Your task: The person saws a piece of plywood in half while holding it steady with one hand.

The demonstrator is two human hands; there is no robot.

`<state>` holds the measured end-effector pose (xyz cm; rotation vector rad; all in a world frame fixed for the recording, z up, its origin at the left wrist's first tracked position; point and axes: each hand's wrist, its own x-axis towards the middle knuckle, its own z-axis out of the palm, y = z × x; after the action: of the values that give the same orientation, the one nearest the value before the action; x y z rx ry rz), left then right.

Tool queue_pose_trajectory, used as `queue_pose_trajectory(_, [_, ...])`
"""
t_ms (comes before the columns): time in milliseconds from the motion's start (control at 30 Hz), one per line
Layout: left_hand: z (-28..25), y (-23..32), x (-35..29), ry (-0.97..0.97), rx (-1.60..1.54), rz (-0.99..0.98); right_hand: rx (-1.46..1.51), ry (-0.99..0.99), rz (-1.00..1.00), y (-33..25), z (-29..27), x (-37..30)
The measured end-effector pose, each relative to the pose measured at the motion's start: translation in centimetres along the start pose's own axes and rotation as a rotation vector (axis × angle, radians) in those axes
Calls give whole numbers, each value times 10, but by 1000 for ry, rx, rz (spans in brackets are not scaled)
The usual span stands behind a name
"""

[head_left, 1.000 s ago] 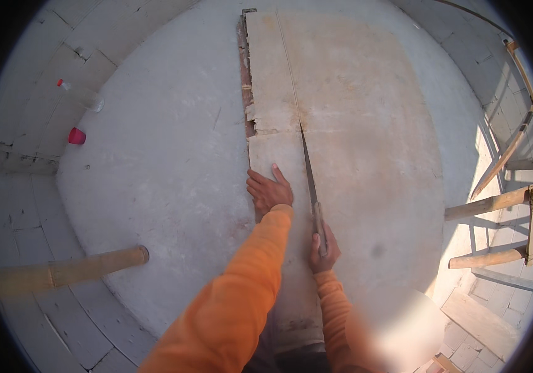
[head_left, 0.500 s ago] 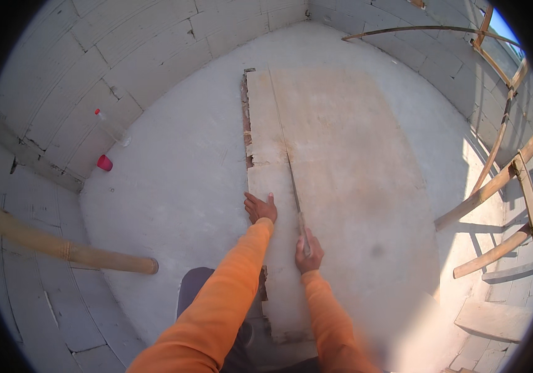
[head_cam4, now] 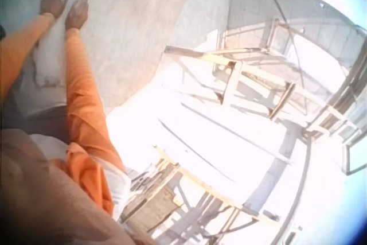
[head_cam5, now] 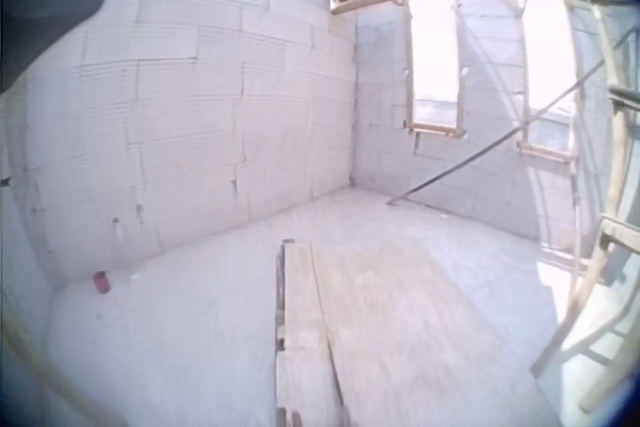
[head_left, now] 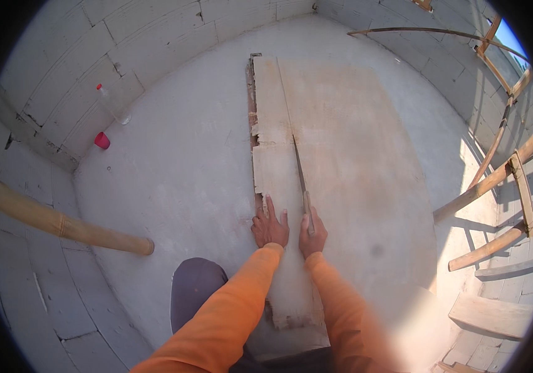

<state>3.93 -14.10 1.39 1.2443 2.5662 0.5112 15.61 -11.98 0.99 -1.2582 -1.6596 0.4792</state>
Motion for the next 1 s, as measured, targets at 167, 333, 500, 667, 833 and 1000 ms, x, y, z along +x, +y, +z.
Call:
queue_pose_trajectory(167, [-6, -3, 9, -16, 111, 21, 59, -156, 9, -16, -16, 20])
queue_pose_trajectory(333, [-14, 4, 8, -153, 57, -51, 65, -334, 120, -13, -36, 2])
queue_pose_trajectory(500, [-16, 7, 9, -139, 59, -53, 221, -203, 391, -30, -21, 7])
queue_pose_trajectory(667, [-2, 6, 12, -61, 141, -10, 139, -105, 146, -30, 3, 14])
queue_pose_trajectory(833, [-16, 17, 15, -223, 161, -157, 147, -18, 219, -30, -2, 19])
queue_pose_trajectory(1000, [-8, 17, 21, -139, 70, -226, 77, 14, 350, -45, 5, 30])
